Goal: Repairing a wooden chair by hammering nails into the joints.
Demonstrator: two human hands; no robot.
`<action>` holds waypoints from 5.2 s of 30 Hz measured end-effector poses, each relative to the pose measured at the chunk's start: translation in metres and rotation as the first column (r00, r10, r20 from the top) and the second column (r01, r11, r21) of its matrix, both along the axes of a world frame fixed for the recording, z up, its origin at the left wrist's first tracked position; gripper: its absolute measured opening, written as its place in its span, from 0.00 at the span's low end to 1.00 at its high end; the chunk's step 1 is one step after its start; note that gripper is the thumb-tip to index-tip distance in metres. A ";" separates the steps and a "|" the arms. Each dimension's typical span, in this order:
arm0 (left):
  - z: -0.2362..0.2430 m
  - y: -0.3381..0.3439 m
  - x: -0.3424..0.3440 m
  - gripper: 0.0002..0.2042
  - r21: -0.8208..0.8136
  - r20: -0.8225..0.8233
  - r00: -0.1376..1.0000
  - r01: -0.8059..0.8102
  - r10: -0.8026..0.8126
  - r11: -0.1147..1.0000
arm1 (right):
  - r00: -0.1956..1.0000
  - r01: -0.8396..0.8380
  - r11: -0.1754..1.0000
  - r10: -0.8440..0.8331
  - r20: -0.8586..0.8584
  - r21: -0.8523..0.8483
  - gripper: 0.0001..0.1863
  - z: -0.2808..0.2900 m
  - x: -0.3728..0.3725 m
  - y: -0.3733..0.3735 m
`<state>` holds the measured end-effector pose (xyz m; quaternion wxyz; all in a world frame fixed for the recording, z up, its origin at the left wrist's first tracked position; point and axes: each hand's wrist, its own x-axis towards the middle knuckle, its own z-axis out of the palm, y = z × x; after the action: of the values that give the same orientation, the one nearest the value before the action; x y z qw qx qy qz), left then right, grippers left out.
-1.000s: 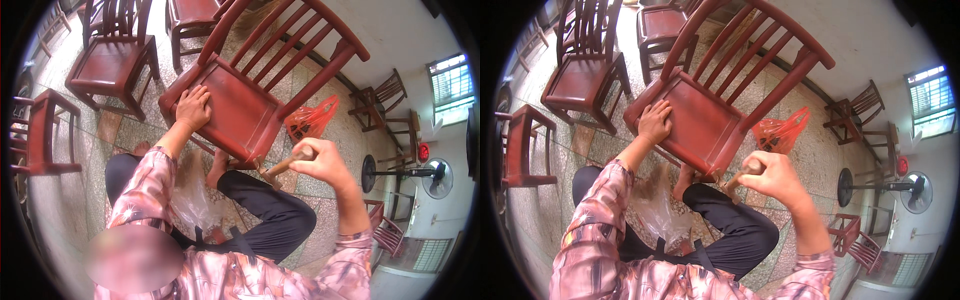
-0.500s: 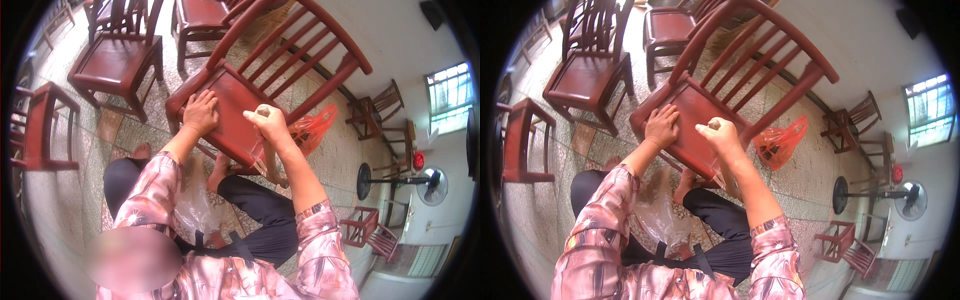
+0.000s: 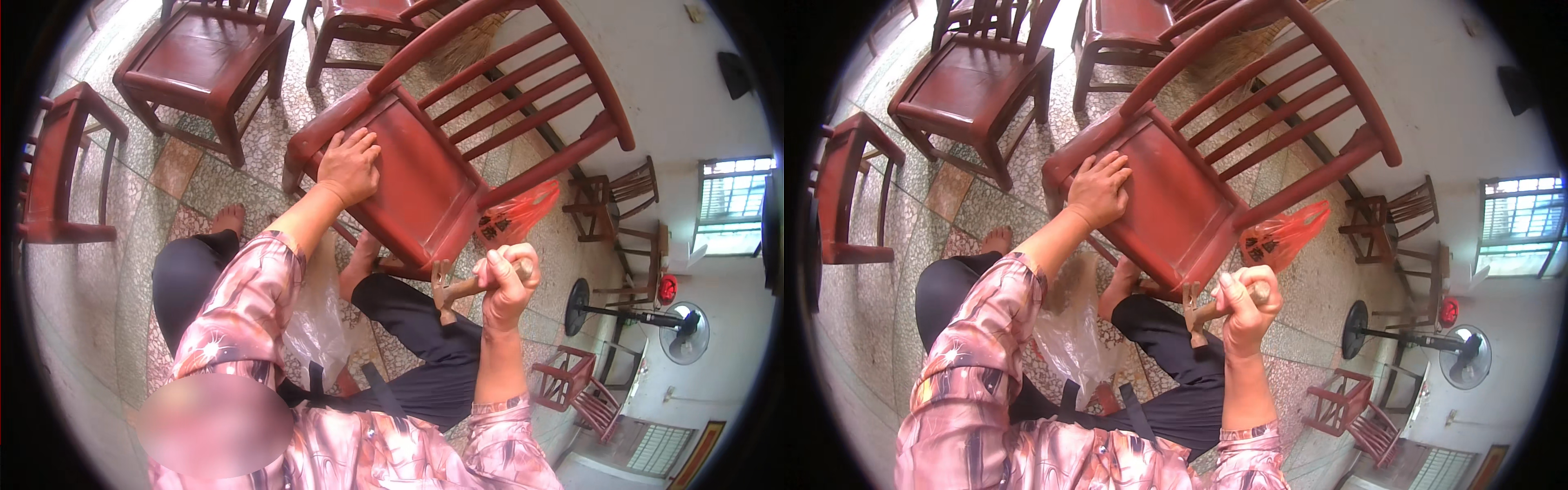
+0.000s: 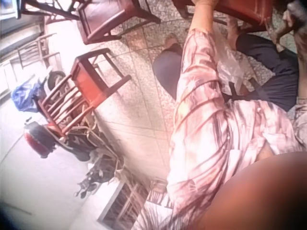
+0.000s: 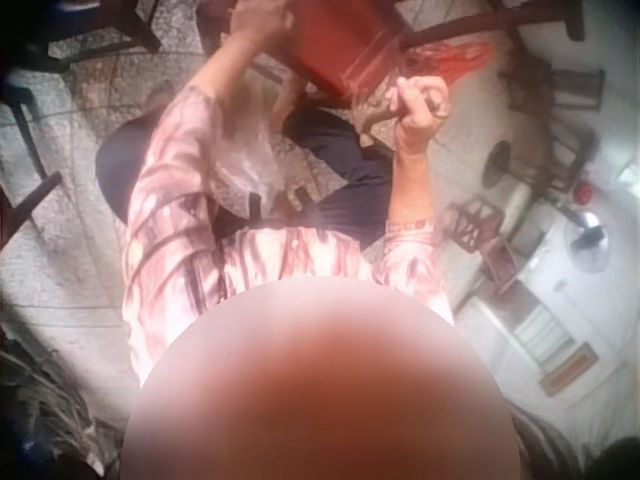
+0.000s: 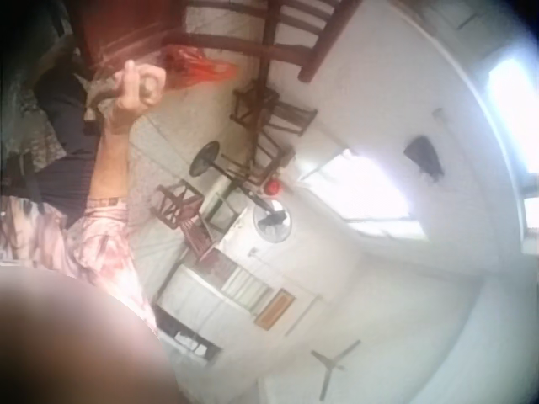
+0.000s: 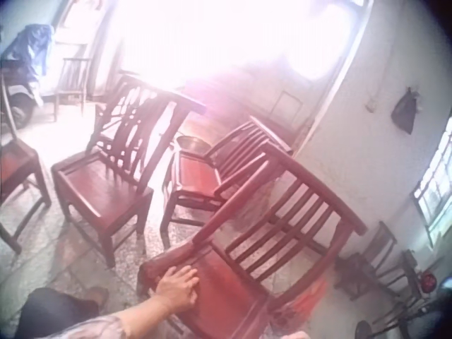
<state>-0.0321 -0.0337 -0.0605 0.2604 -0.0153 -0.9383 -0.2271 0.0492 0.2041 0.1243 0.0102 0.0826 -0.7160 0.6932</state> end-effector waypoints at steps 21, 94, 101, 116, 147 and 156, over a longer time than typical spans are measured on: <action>0.011 0.004 0.002 0.18 -0.108 0.068 0.998 -0.002 0.010 0.994 | 0.814 0.050 0.997 -0.072 0.577 0.054 0.12 -0.030 -0.164 0.029; 0.014 0.033 0.062 0.24 0.086 0.298 0.954 0.010 -0.035 0.996 | 1.000 -0.019 0.978 0.024 0.018 -0.209 0.11 0.003 0.104 0.079; 0.014 0.073 0.150 0.26 0.387 0.198 0.955 0.132 -0.222 0.912 | 0.985 -0.139 0.977 0.153 0.081 -0.159 0.06 0.010 0.135 0.074; 0.035 0.106 0.222 0.35 0.612 0.407 0.336 -0.790 -0.849 -0.019 | 0.984 -0.008 0.687 0.134 0.116 -0.727 0.07 -0.026 0.081 0.141; 0.039 0.057 0.147 0.31 0.150 0.081 0.961 0.251 -0.265 0.956 | 0.790 -0.016 0.995 -0.045 0.611 0.094 0.16 -0.010 0.188 0.114; 0.014 0.043 0.125 0.45 -0.067 0.484 0.870 0.149 -0.099 0.987 | 0.614 0.081 0.988 0.057 0.788 -0.134 0.12 -0.043 0.150 0.090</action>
<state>0.0932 0.0096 -0.0461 0.0040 -0.0322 -0.9809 -0.1920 0.1995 0.2941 0.0816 -0.2943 -0.2364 -0.5914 0.7125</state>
